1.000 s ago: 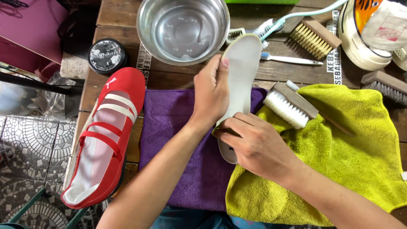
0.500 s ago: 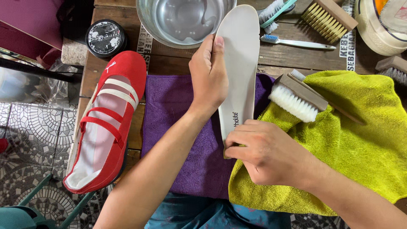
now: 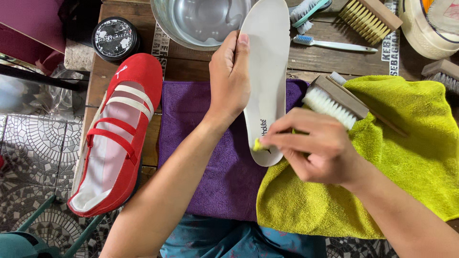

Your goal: The person scrubs a white shoe insole with a brush and then wipes it with a yellow cloth. The insole is placed on a purple towel next to a red shoe.

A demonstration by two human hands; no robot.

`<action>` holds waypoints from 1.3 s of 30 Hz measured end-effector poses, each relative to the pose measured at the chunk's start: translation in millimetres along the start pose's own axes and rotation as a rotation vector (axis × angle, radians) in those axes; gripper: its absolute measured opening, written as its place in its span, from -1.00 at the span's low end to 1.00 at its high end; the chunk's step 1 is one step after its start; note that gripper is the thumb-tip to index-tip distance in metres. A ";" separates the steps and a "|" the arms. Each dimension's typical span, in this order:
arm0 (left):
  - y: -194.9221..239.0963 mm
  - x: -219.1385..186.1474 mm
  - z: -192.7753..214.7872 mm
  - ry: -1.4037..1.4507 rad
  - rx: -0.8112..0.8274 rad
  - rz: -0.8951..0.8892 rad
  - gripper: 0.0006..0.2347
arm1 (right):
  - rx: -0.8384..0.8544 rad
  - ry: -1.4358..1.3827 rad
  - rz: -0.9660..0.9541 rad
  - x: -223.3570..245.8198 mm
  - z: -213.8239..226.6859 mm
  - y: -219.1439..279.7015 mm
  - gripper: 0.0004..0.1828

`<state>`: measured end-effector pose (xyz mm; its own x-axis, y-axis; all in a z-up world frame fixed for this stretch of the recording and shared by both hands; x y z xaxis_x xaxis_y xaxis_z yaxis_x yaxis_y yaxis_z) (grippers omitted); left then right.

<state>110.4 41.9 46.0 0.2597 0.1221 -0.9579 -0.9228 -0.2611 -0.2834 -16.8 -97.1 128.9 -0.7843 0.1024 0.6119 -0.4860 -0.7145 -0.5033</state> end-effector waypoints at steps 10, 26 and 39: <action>4.6 -12.1 -12.9 -0.119 0.165 0.002 -0.68 | -0.269 0.480 0.009 3.7 12.8 -3.7 -0.82; 10.0 -11.6 -18.8 -0.151 0.220 -0.028 -0.70 | 0.156 0.596 -0.051 -20.3 -34.6 -5.8 -0.60; 7.8 -12.9 -9.9 -0.151 0.119 -0.070 -0.71 | 0.207 0.592 -0.033 -13.0 -44.6 4.1 -0.75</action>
<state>102.6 28.8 55.7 0.2867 0.2803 -0.9161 -0.9334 -0.1336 -0.3330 -25.8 -70.4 91.7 -0.8794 0.4505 0.1539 -0.4757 -0.8173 -0.3254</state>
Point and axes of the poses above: each hand's wrist, its own y-axis away from the middle knuckle, its own z-axis out of the back of the hand, x = y × z, the point moved 10 cm from there along -y, towards the middle knuckle, and after that the axes turned 2 degrees about -x, right-handed, at the moved point
